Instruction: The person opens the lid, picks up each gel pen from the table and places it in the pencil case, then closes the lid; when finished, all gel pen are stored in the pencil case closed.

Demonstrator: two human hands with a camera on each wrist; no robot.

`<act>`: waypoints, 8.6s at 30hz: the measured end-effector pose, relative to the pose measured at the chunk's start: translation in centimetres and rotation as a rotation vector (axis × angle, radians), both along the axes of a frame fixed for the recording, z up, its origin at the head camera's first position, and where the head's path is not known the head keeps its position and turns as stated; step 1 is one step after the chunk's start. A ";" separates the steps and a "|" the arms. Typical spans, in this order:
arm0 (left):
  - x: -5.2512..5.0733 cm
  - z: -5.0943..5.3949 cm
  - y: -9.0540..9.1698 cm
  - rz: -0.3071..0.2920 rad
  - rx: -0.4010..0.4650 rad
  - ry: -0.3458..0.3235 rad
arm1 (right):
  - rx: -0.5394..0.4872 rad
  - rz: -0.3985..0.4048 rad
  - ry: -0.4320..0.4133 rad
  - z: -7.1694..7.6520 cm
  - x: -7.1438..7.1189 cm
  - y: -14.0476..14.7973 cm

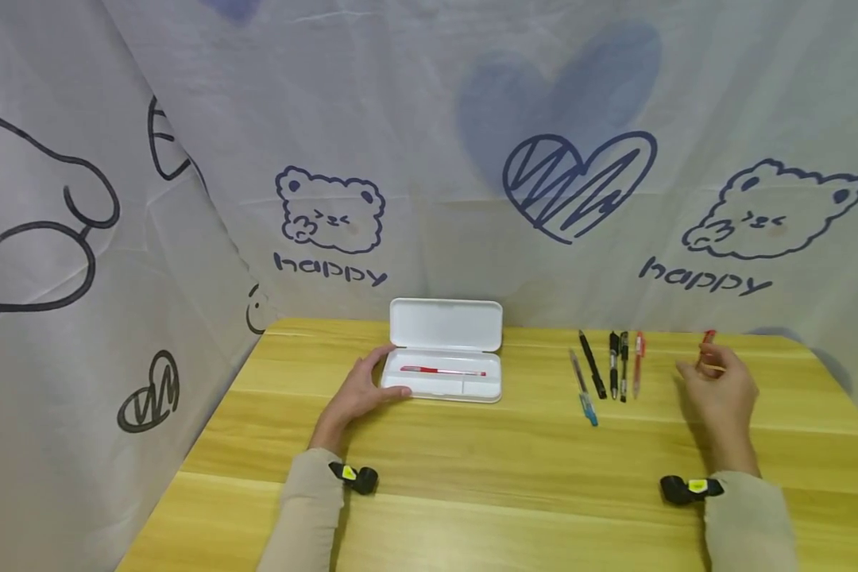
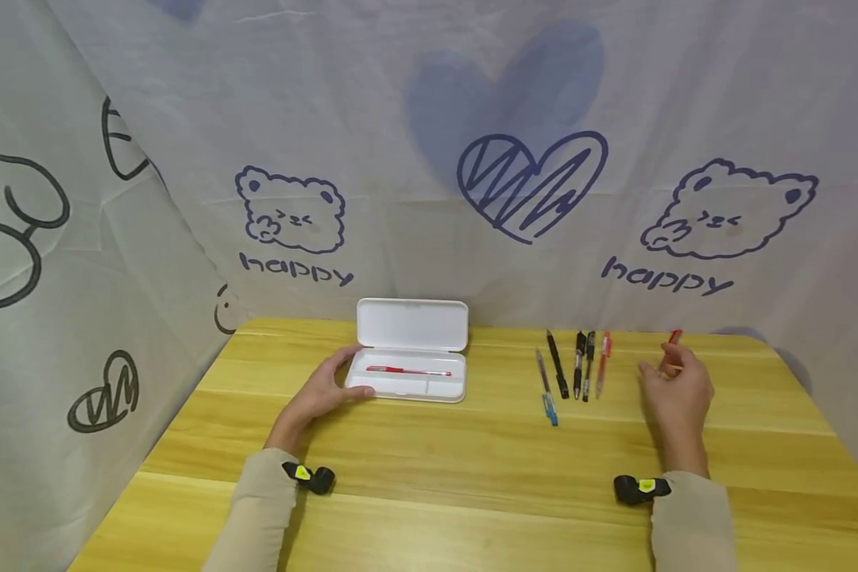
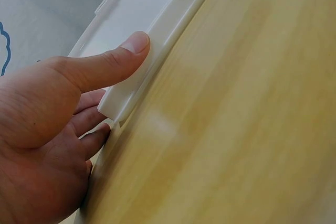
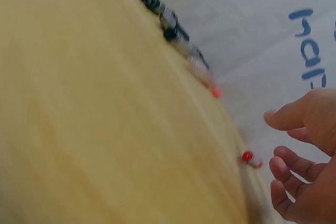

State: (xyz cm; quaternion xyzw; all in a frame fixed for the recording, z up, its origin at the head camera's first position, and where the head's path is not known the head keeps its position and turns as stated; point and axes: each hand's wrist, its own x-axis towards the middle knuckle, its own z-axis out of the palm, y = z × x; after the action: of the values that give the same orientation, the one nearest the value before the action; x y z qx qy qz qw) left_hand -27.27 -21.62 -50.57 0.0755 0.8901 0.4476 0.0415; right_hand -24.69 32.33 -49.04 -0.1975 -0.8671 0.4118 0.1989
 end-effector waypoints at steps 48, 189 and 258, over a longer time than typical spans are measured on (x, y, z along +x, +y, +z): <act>-0.1 0.1 0.1 -0.016 -0.017 0.015 | -0.128 -0.029 -0.118 2.1 1.7 2.4; 0.3 0.4 0.3 -0.028 0.041 0.003 | 0.208 0.283 -0.105 -0.3 1.4 -4.2; 0.0 0.1 0.0 -0.018 0.004 -0.009 | -0.047 0.653 0.097 -0.1 -2.8 -23.8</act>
State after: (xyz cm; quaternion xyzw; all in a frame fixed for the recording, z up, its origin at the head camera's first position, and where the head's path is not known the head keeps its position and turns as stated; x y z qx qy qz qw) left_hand -27.30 -21.60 -50.52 0.0815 0.8882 0.4495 0.0495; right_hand -27.52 8.56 -49.12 0.1062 -0.8644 0.4827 0.0926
